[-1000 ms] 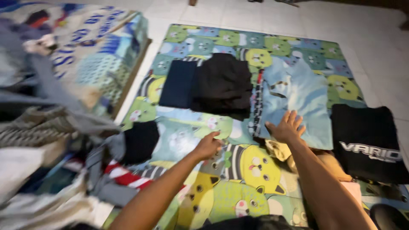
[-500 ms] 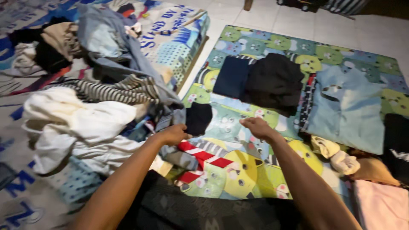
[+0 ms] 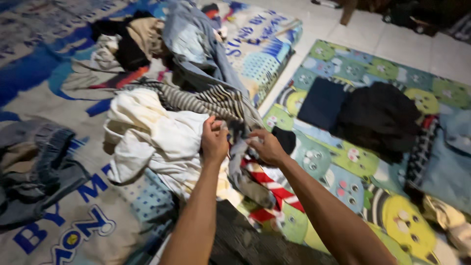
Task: The person folds several items of clothing, including a black t-shirt, a blue shirt, and a striped shirt, by laying them on a floor mat and smoothing them with their hands.
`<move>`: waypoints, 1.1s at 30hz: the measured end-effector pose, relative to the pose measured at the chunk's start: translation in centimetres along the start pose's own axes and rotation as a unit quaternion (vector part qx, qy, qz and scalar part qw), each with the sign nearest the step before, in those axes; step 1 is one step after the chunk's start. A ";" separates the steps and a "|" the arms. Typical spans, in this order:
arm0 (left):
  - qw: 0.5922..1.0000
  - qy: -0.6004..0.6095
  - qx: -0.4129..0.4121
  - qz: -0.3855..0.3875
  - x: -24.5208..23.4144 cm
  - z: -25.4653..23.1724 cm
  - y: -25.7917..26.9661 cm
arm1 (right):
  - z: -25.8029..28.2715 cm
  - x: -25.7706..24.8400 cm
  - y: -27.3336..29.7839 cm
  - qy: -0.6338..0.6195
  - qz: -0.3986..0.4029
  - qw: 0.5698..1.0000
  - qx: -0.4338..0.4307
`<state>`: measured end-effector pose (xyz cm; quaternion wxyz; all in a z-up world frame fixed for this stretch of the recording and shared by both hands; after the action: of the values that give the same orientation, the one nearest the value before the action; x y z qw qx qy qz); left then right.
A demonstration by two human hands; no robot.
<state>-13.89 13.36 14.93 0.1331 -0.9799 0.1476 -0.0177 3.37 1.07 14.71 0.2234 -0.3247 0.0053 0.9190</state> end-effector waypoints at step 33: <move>0.987 -0.073 0.098 -0.107 -2.0 -1.1 -0.1 | 2.8 -12.9 4.6 -0.159 -0.256 0.953 -0.019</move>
<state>-15.83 13.76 16.04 0.2362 -0.9709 0.0295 0.0255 8.71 -7.89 24.05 0.4429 -0.1691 -0.1313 0.8706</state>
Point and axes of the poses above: each hand's wrist, its own y-axis away from the middle knuckle, its own x-axis out of the palm, z = x × y, the point moved 4 cm from there along -y, towards the middle knuckle
